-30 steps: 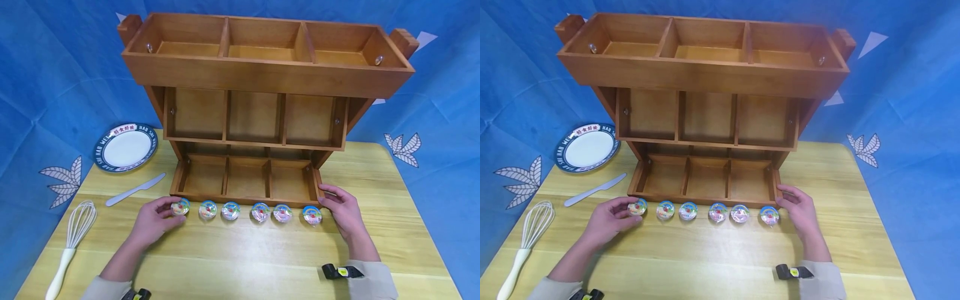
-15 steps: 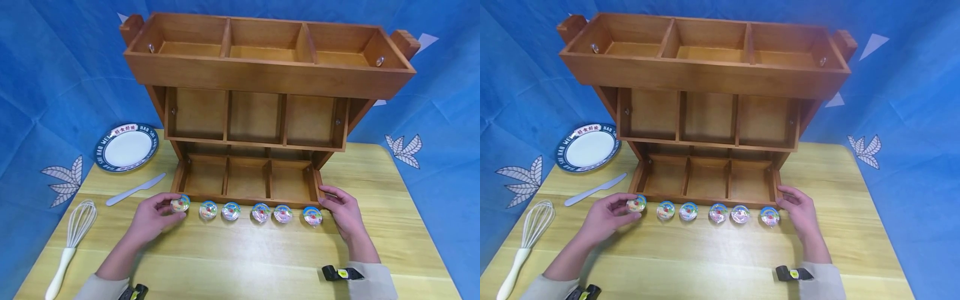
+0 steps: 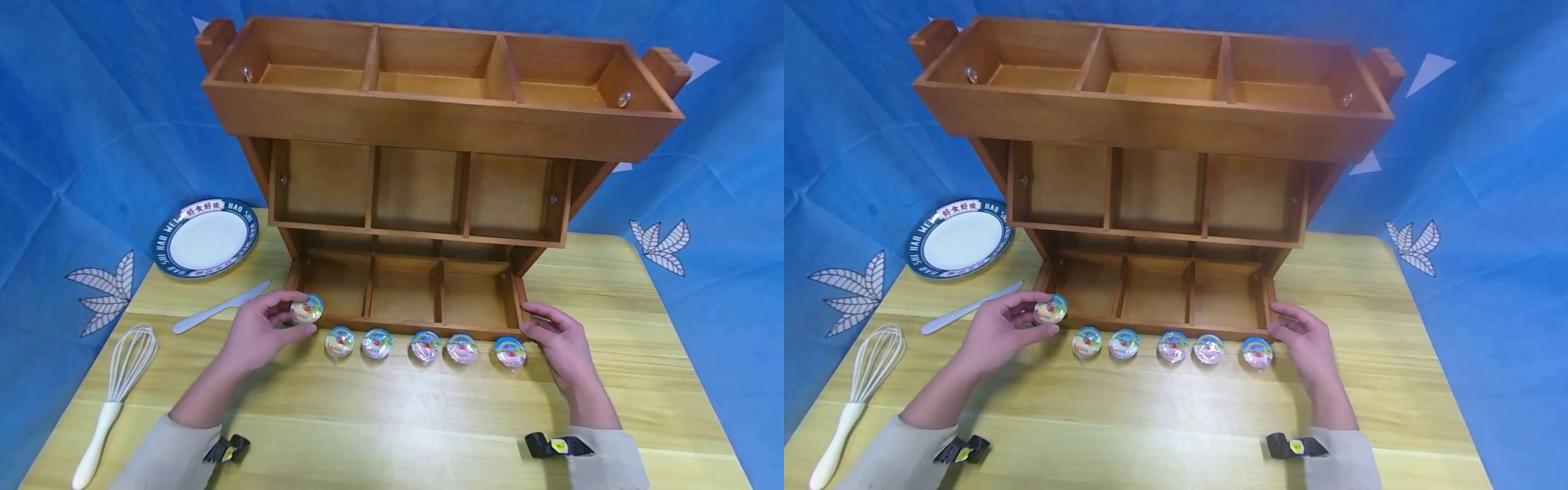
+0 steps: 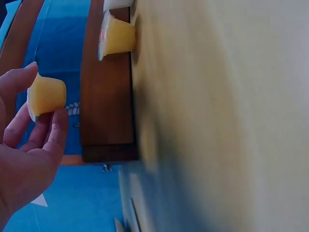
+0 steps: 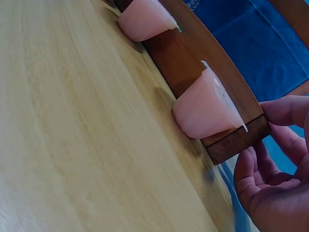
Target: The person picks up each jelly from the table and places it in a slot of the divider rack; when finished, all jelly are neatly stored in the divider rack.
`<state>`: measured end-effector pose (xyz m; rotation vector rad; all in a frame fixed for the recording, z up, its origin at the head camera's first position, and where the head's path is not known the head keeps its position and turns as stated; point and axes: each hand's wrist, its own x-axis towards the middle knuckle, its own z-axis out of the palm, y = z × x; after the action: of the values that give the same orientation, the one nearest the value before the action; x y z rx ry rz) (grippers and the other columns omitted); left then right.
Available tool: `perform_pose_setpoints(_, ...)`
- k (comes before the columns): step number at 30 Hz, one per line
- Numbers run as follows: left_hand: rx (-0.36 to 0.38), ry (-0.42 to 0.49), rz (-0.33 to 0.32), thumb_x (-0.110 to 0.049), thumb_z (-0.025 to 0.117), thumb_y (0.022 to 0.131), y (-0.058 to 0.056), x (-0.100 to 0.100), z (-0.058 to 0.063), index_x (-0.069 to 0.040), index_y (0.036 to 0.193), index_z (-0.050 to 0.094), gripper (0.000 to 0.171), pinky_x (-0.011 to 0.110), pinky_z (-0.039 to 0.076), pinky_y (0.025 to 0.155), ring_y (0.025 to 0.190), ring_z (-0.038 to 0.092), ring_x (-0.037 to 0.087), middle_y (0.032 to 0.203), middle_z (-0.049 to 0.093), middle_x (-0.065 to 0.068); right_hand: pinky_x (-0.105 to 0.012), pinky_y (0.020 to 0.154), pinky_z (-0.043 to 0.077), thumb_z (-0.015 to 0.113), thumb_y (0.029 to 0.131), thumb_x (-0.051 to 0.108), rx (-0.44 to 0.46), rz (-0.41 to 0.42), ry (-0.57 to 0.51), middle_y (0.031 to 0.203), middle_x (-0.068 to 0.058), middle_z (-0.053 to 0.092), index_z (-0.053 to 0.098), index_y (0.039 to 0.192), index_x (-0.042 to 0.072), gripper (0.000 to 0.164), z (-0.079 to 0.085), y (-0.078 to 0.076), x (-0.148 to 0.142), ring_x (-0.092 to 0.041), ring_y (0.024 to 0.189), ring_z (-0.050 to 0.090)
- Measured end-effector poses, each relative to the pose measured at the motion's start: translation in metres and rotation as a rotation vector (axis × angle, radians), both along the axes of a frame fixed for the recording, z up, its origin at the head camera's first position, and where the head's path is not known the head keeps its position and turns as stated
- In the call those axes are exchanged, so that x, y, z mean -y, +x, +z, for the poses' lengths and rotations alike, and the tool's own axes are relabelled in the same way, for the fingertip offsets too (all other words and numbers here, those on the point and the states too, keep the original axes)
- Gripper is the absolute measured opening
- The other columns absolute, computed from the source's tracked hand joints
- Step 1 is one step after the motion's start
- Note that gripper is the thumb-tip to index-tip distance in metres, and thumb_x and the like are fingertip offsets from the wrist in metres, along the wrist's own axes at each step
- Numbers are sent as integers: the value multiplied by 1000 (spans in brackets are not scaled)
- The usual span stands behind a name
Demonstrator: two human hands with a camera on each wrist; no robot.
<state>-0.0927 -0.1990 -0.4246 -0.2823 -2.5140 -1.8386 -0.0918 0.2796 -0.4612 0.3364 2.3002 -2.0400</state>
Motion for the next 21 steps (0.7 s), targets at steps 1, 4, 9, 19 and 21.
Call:
perform_pose_setpoints(1, -3, 6, -7, 3, 85, 76, -3, -1, 2, 4, 113, 69, 40, 25, 56, 81, 93, 64, 23, 105, 66, 17, -18, 83, 52, 67, 93, -3, 0, 0, -2, 135, -9, 45, 56, 134, -8, 43, 0, 0, 0, -18, 105, 50)
perform_pose_setpoints(4, 2, 8, -20, 2, 84, 78, -11, -5, 6, 4, 115, 67, 41, 27, 56, 82, 94, 66, 24, 108, 66, 18, -18, 83, 52, 67, 93, -3, -4, -1, -8, 134, -8, 46, 56, 134, -8, 43, -1, 0, 0, -18, 105, 50)
perform_pose_setpoints(9, 44, 17, -40, 1, 84, 78, -24, -13, 13, 3, 121, 65, 47, 30, 57, 82, 96, 67, 25, 111, 65, 19, -18, 83, 52, 67, 93, -2, -1, -3, -16, 133, -8, 46, 58, 133, -6, 41, -1, 0, 0, -18, 105, 51)
perform_pose_setpoints(19, 53, 53, -48, 5, 84, 76, -48, -29, 10, 6, 122, 62, 51, 25, 57, 77, 94, 68, 26, 110, 65, 20, -19, 84, 52, 67, 93, -2, -3, 5, -34, 132, -8, 46, 60, 132, -4, 40, -1, 0, 0, -18, 104, 52)
perform_pose_setpoints(21, 63, 64, -40, 6, 84, 76, -53, -32, 8, 6, 122, 62, 51, 25, 57, 77, 94, 68, 27, 110, 65, 21, -19, 84, 52, 67, 93, -2, -8, 8, -38, 131, -8, 46, 59, 133, -5, 40, -1, 0, 0, -17, 103, 53)
